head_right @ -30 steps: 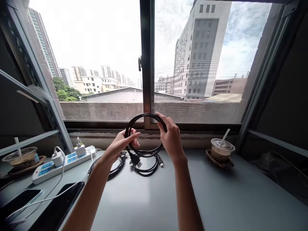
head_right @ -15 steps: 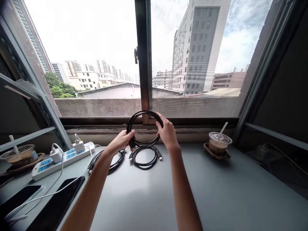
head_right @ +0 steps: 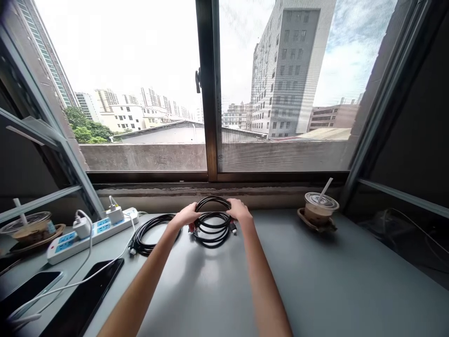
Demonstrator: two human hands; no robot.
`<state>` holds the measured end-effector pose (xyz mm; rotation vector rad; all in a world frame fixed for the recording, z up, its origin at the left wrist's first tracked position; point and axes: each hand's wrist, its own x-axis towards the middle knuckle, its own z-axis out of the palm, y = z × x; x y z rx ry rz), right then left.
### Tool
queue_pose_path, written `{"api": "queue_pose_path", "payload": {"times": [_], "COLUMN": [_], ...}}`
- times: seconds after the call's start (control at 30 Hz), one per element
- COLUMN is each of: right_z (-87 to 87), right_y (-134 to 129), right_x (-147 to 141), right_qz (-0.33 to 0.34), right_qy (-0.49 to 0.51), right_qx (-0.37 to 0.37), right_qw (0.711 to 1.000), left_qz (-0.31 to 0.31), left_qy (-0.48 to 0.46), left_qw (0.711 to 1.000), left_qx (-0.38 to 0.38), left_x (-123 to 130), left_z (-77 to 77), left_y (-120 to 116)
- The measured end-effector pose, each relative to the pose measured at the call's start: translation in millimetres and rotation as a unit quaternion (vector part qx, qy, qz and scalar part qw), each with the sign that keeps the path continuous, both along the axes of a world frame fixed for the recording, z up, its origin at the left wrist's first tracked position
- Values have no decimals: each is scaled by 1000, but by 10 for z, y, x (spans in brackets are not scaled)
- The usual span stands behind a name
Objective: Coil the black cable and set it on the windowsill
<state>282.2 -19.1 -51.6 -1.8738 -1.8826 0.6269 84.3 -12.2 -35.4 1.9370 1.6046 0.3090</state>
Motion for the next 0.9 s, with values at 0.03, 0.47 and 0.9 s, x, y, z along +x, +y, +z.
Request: {"api": "queue_pose_path", "payload": {"times": [0.03,0.47,0.9], "right_z": [-34,-279,-173], "right_y": [12,117,53], "right_x": [-4,-121,-175], "right_qz": [4,19,-8], "right_qy": [-7,-84,-101], "right_qx": [-12,-34,-31], "right_qw": [1000,996,994], "left_qz": [2,-4,-13], "left_qy": [20,166,190], "left_qw": [1000,985,975], "left_qx": [-6,-52,119], "left_x": [14,64,182], "left_z": [-32,-59,-97], "left_y": [5,-53,-70]}}
